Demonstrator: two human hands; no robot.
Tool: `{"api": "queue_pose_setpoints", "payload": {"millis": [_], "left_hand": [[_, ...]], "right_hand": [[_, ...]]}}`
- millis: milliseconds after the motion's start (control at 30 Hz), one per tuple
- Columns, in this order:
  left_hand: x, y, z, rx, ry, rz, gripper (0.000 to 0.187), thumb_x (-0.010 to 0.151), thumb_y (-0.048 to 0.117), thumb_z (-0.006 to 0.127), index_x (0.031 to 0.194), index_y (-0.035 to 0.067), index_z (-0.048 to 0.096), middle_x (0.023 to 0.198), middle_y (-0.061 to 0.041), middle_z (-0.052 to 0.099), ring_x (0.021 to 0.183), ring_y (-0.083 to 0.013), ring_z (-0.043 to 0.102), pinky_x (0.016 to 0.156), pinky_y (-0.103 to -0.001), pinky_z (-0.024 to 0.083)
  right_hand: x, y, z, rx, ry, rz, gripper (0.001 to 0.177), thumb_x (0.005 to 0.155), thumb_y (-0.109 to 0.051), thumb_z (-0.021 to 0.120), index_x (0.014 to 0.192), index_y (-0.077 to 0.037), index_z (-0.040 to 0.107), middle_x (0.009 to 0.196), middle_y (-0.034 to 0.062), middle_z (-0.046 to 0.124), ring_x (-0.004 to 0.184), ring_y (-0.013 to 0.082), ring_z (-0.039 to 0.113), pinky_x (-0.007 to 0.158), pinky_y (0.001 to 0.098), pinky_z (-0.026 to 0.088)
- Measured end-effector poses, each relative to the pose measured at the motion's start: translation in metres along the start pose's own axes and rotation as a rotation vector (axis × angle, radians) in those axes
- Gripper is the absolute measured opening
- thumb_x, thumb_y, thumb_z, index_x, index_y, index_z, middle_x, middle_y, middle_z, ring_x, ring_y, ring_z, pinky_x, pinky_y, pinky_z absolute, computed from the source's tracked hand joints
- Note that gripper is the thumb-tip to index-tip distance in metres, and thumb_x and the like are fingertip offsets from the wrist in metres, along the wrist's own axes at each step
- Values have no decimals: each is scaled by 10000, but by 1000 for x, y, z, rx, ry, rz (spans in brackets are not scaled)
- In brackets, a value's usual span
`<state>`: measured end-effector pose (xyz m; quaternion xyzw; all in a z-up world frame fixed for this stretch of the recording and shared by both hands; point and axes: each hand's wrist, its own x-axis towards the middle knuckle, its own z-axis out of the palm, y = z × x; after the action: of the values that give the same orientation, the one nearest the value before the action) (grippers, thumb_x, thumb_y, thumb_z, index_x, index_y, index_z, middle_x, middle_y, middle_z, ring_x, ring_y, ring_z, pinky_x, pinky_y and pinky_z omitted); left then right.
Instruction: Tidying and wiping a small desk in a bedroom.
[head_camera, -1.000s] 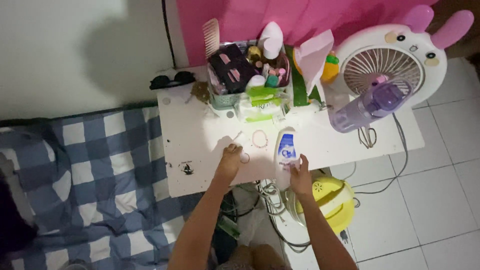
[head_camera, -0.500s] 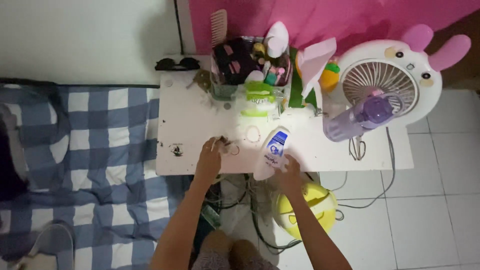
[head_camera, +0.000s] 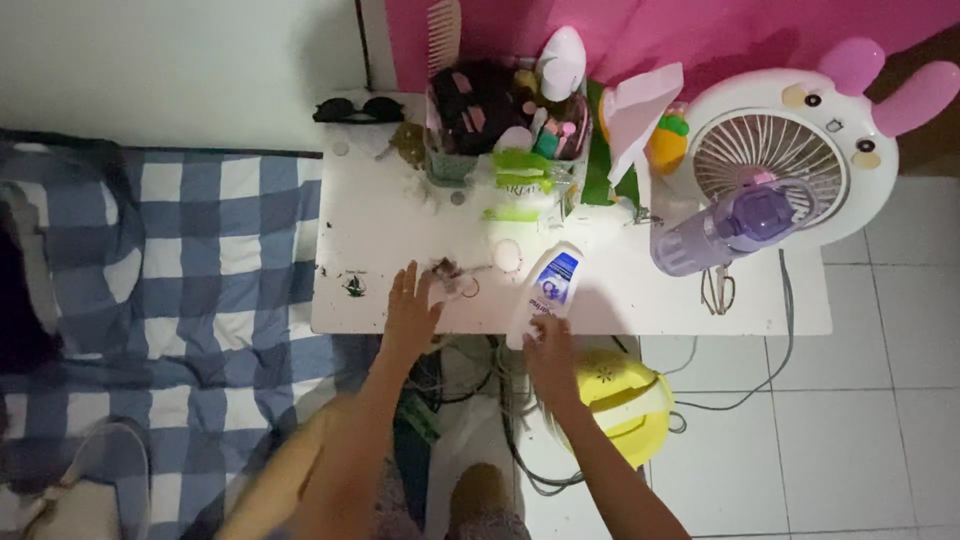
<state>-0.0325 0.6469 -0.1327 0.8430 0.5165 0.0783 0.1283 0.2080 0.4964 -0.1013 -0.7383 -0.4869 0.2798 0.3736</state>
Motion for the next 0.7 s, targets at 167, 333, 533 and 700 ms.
{"api": "queue_pose_setpoints", "payload": {"millis": [167, 333, 533, 700], "left_hand": [[15, -23, -12, 19, -26, 43, 702, 1021, 388, 573, 1578, 49, 313, 1667, -224, 170, 1511, -425, 207, 1203, -527, 263], [18, -62, -15, -103, -22, 178, 726, 989, 393, 578, 1576, 49, 327, 1686, -204, 170, 1526, -432, 195, 1200, -528, 251], [38, -97, -42, -326, -1, 544, 650, 929, 312, 680, 1457, -13, 488, 1602, -245, 336, 1497, -426, 257, 1241, -548, 196], [59, -108, -41, -307, -76, 794, 739, 879, 322, 754, 1442, -79, 494, 1593, -273, 358, 1494, -461, 236, 1218, -582, 170]], "right_hand": [[-15, 24, 79, -112, -181, 43, 316, 1019, -274, 608, 1251, -61, 583, 1037, 194, 690, 927, 332, 680, 822, 467, 541], [-33, -26, 131, 28, -325, 91, 431, 953, -100, 513, 1381, -47, 527, 1093, 190, 664, 935, 312, 655, 801, 456, 536], [-32, -4, 255, 138, 107, 43, 278, 935, -50, 614, 1212, -56, 628, 1108, 166, 706, 895, 256, 737, 739, 393, 604], [-46, 4, 317, 197, 327, 465, 354, 832, -88, 667, 1175, -31, 599, 1100, 207, 684, 1009, 368, 695, 794, 484, 589]]}}
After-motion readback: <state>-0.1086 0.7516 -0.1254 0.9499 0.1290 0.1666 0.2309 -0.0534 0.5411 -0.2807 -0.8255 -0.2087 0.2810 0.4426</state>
